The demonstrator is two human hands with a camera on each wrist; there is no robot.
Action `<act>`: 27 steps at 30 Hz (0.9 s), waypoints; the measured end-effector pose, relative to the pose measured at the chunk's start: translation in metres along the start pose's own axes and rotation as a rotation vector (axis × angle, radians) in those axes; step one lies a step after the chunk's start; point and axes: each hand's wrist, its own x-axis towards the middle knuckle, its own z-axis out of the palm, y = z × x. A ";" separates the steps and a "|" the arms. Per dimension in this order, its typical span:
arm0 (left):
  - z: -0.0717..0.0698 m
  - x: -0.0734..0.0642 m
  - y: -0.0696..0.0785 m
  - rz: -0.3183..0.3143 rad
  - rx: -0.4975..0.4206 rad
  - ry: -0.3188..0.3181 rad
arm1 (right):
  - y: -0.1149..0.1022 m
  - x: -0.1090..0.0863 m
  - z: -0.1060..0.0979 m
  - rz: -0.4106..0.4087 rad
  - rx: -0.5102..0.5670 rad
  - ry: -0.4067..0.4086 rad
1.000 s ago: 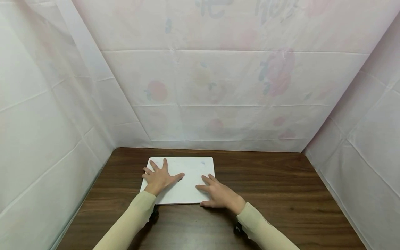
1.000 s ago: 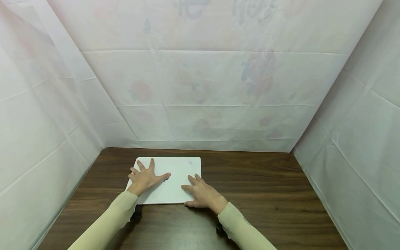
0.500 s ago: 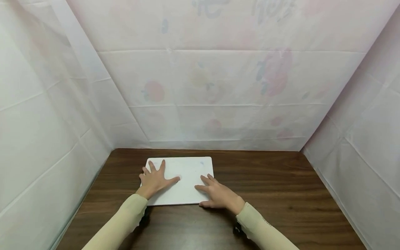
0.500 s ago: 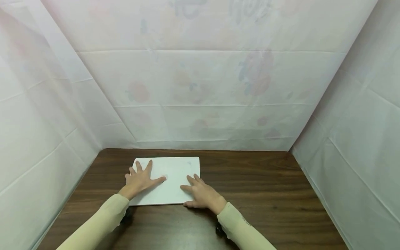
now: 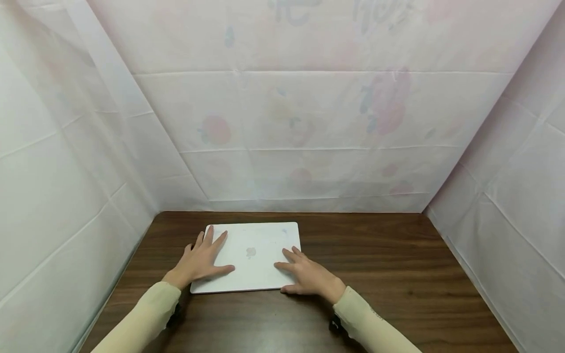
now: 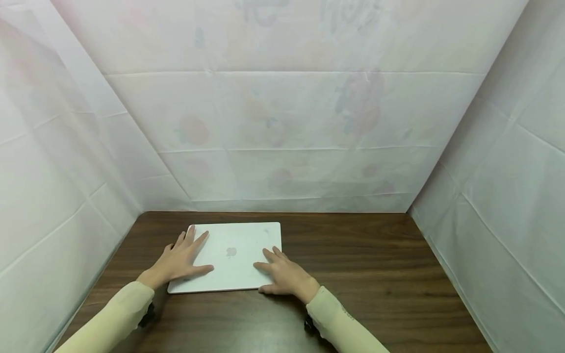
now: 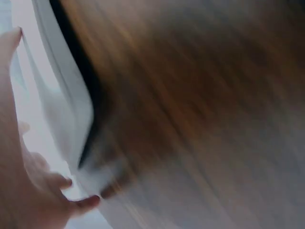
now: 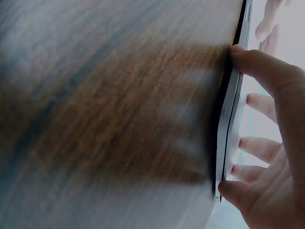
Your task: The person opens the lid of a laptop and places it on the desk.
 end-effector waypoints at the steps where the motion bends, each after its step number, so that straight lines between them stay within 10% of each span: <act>1: 0.000 -0.002 -0.002 0.020 -0.007 0.004 | 0.000 0.000 0.000 -0.004 -0.002 0.001; 27: 0.015 -0.010 -0.005 0.158 -0.156 -0.042 | 0.001 0.001 0.001 -0.009 0.014 -0.009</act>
